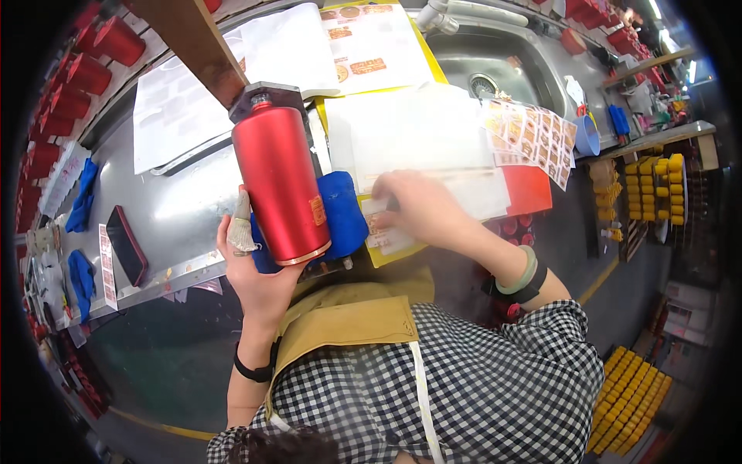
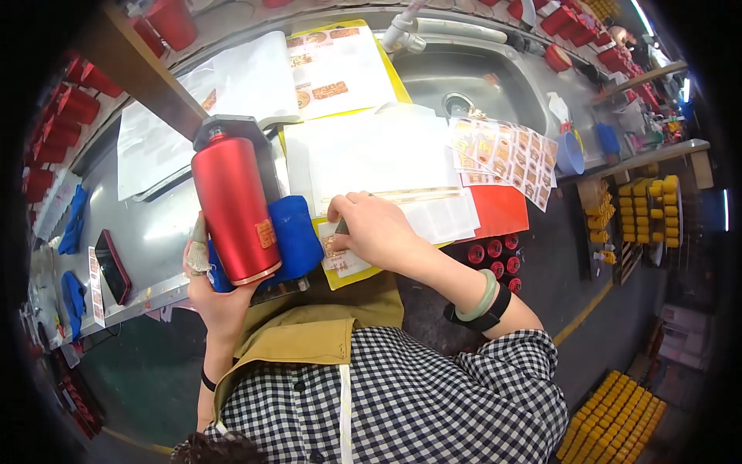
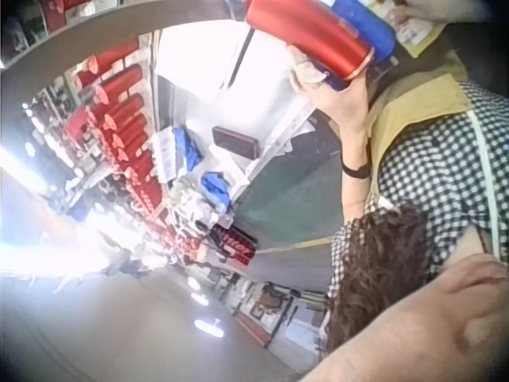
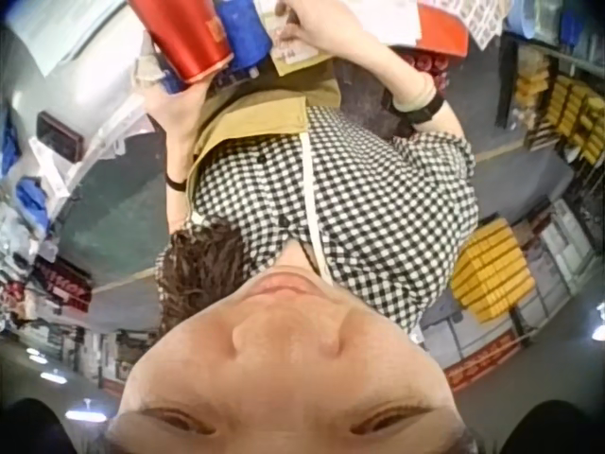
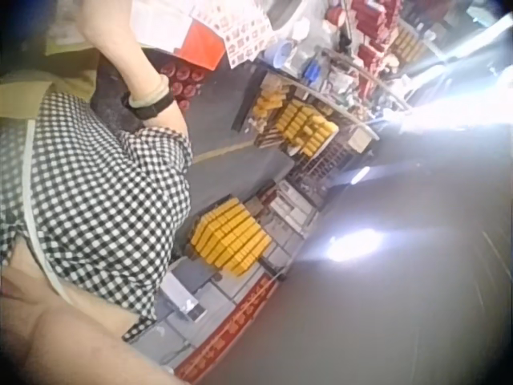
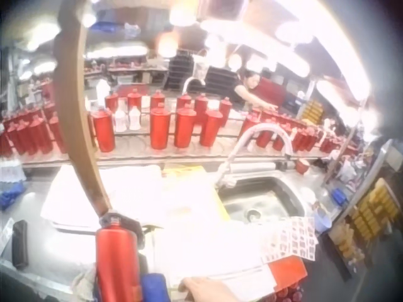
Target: Applying labels to the side of a red cylindrical product container.
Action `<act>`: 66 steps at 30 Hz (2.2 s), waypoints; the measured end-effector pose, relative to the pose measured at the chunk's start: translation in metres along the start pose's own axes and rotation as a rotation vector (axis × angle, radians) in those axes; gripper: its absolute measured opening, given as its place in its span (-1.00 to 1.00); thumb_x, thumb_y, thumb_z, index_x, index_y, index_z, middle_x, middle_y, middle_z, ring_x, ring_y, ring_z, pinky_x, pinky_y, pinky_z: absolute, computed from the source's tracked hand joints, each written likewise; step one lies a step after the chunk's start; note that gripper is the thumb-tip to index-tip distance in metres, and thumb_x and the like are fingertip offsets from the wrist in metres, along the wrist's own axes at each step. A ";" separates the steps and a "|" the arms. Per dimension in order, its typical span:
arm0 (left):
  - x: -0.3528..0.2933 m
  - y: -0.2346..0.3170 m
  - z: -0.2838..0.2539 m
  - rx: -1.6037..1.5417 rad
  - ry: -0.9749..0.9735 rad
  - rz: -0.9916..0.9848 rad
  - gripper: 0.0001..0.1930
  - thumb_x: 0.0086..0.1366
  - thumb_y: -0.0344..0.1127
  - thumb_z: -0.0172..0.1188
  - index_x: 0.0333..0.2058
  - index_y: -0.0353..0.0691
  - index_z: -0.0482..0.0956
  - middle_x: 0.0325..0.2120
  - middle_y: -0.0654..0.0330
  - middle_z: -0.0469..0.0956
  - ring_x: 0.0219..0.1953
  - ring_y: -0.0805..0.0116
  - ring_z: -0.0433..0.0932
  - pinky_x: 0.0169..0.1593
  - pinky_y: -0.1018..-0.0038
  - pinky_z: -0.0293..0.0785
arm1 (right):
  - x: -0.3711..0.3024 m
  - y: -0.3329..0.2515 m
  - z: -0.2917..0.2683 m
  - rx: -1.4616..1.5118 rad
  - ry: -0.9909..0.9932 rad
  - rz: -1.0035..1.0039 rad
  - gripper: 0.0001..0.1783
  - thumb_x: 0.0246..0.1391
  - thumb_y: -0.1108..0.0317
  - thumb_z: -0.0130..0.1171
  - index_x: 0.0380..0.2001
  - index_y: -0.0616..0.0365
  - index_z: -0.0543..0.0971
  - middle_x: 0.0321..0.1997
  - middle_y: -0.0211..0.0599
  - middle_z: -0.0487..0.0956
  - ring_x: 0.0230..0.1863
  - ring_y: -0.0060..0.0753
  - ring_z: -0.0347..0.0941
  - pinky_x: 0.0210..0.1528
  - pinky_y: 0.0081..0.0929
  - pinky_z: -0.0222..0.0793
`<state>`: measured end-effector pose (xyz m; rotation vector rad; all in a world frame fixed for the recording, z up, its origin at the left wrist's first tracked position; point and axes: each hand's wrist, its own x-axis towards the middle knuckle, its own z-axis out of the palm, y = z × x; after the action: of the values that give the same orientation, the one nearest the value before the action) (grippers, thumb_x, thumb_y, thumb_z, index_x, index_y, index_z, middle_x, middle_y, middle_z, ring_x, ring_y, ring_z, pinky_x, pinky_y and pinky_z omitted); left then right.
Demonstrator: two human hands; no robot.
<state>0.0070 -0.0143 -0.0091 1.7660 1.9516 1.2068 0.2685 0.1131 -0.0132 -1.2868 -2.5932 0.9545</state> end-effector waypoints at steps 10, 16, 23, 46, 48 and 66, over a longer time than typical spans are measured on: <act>-0.001 -0.004 0.000 0.036 -0.007 0.046 0.10 -0.08 -0.21 0.77 0.42 -0.35 0.37 0.33 0.01 0.50 0.40 0.06 0.40 0.51 0.15 0.19 | -0.004 -0.010 0.006 -0.042 0.012 0.055 -0.64 0.05 0.32 0.49 -0.14 0.17 0.57 -0.11 -0.11 0.60 0.00 0.08 0.59 0.03 -0.08 0.53; -0.001 -0.002 0.001 -0.005 0.021 0.018 0.05 -0.03 -0.17 0.72 0.40 -0.40 0.38 0.32 -0.05 0.53 0.36 -0.02 0.46 0.54 0.01 0.07 | 0.001 -0.008 0.005 -0.039 0.008 0.058 -0.59 0.05 0.31 0.49 -0.06 0.14 0.59 -0.14 -0.12 0.65 0.02 0.05 0.60 0.05 -0.09 0.54; -0.001 -0.002 0.002 0.011 0.020 0.019 0.06 -0.06 -0.15 0.74 0.38 -0.40 0.40 0.32 -0.05 0.53 0.35 -0.01 0.47 0.54 0.01 0.08 | 0.005 -0.006 0.005 -0.041 0.034 0.098 -0.67 0.02 0.24 0.52 -0.15 0.07 0.69 -0.18 -0.15 0.64 0.01 0.00 0.60 0.03 -0.11 0.54; -0.004 -0.006 0.000 -0.043 0.024 -0.014 0.12 -0.11 -0.17 0.76 0.43 -0.35 0.36 0.37 -0.01 0.47 0.39 -0.05 0.37 0.51 0.09 0.17 | 0.012 -0.010 0.013 -0.001 0.142 0.102 -0.87 0.16 0.40 0.33 -0.22 0.14 0.64 -0.21 -0.14 0.66 -0.03 0.02 0.61 0.00 -0.10 0.54; -0.001 0.001 0.003 -0.077 0.007 -0.063 0.14 -0.11 -0.18 0.76 0.44 -0.35 0.34 0.38 -0.01 0.46 0.38 -0.04 0.40 0.51 0.11 0.17 | 0.008 -0.009 0.012 -0.028 0.163 0.075 -0.89 0.16 0.42 0.31 -0.24 0.14 0.65 -0.23 -0.14 0.65 -0.03 0.01 0.61 0.00 -0.10 0.54; 0.009 0.008 0.011 -0.444 0.022 -0.221 0.25 -0.08 -0.17 0.78 0.51 -0.37 0.18 0.30 -0.09 0.50 0.33 0.05 0.50 0.38 0.20 0.42 | 0.144 0.329 -0.122 -0.616 0.161 0.464 -0.66 0.24 0.20 0.27 -0.18 0.30 0.74 -0.11 0.25 0.73 0.00 0.29 0.67 0.11 0.07 0.58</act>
<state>0.0182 -0.0025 -0.0071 1.2859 1.6679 1.4430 0.4447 0.4286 -0.1299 -2.0641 -2.5964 0.0371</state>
